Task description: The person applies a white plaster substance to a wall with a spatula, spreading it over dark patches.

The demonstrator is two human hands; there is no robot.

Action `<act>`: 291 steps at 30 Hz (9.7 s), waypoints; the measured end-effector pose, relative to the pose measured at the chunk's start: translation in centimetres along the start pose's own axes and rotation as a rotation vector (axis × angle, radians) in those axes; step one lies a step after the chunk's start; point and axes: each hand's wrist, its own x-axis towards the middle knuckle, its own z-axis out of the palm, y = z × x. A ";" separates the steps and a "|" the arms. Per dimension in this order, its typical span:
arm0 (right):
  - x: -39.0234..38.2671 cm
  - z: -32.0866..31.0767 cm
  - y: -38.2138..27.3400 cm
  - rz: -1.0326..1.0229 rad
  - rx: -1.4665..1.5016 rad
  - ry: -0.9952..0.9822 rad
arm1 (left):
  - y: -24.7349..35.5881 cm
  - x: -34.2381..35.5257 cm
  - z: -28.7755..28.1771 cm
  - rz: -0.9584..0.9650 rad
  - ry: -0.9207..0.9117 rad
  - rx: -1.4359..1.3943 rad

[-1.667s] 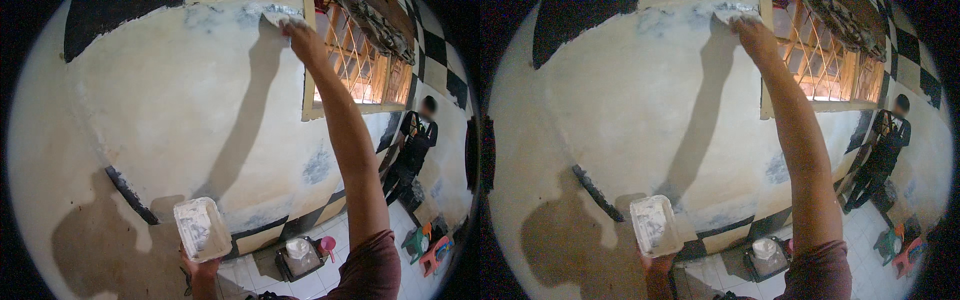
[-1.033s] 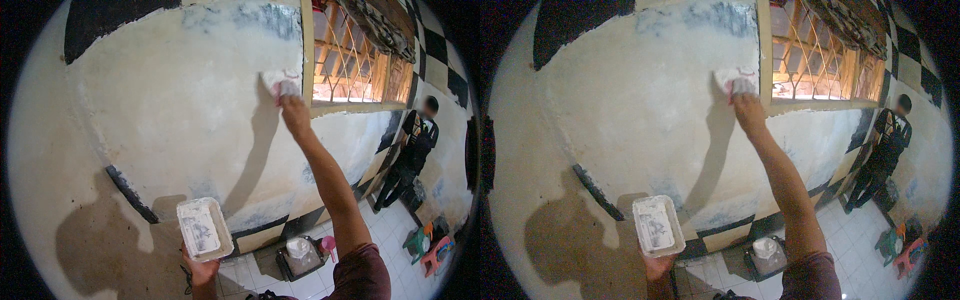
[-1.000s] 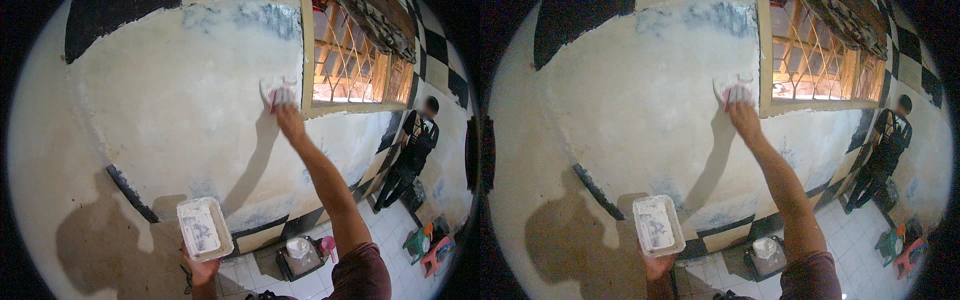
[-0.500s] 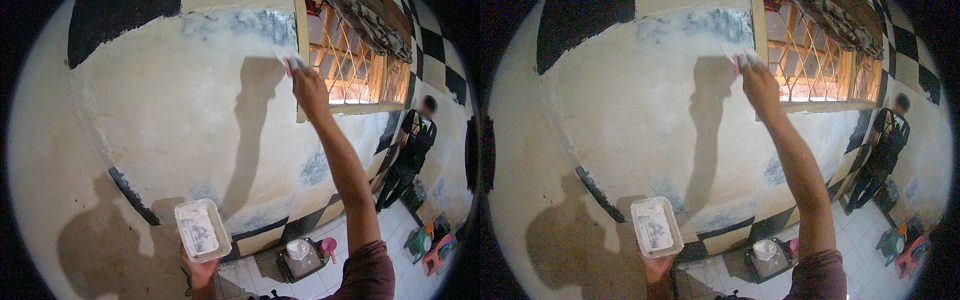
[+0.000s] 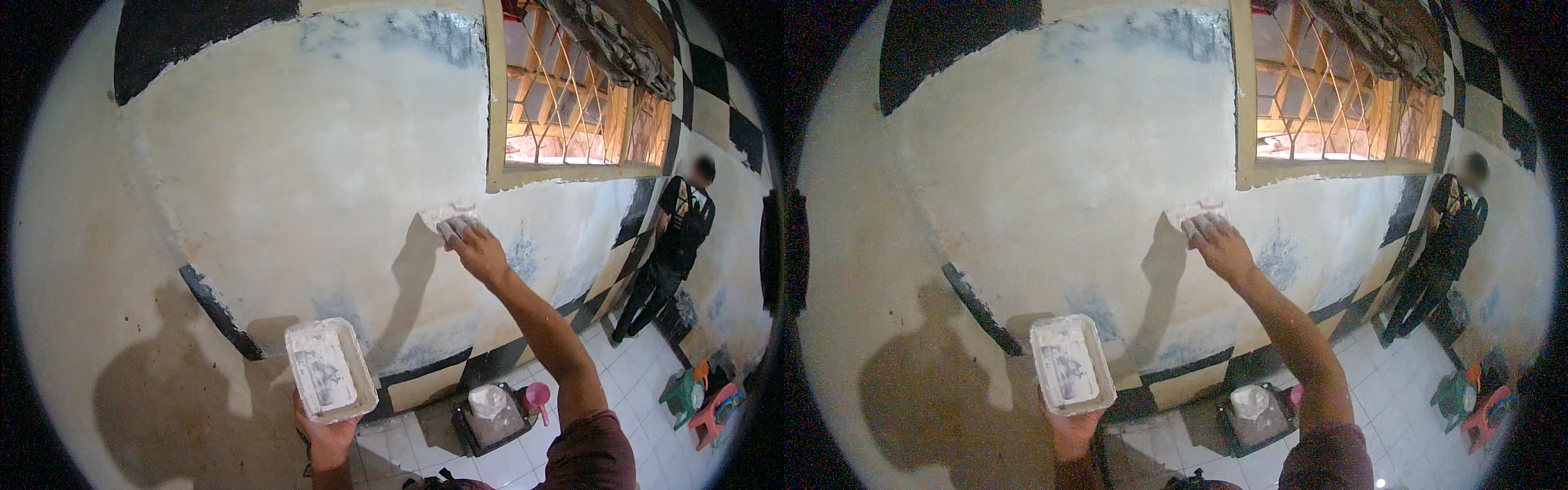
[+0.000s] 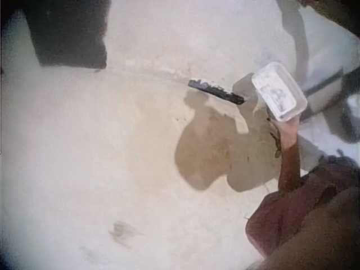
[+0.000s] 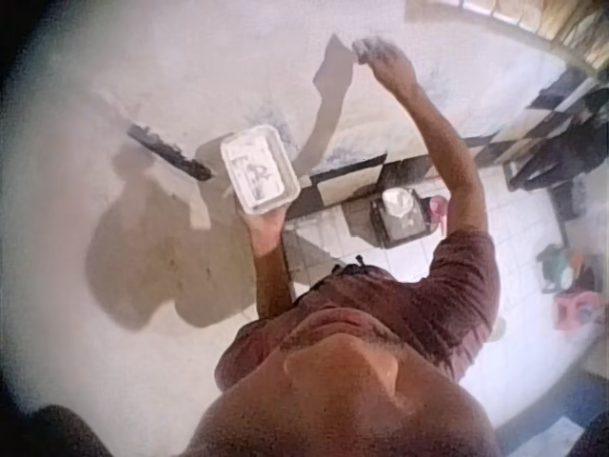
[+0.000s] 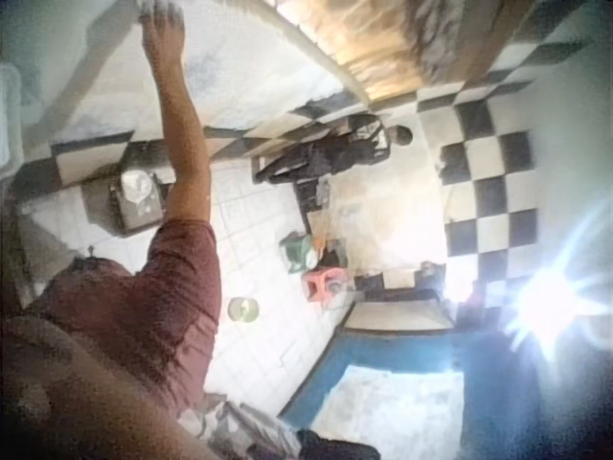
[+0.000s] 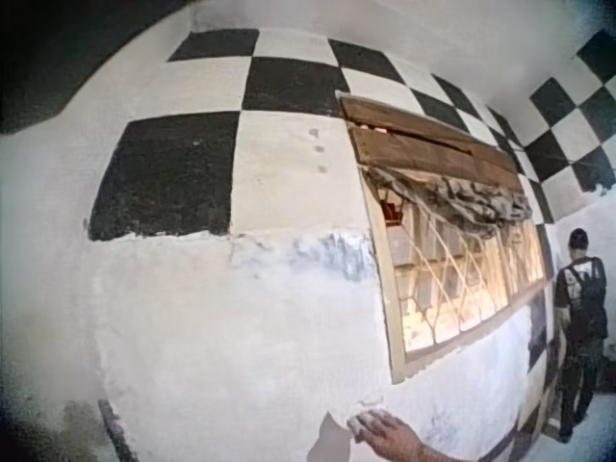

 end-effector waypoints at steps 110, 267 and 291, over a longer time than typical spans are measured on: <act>17.1 -0.9 3.5 -0.091 -0.021 0.125 | -0.2 1.8 -3.3 0.112 0.078 0.125; -5.5 9.1 -5.3 0.219 0.102 -0.185 | 0.5 0.0 -1.8 -0.020 0.157 0.079; 3.1 9.3 -3.9 0.080 0.058 -0.049 | 0.0 0.2 -2.6 0.041 0.178 0.193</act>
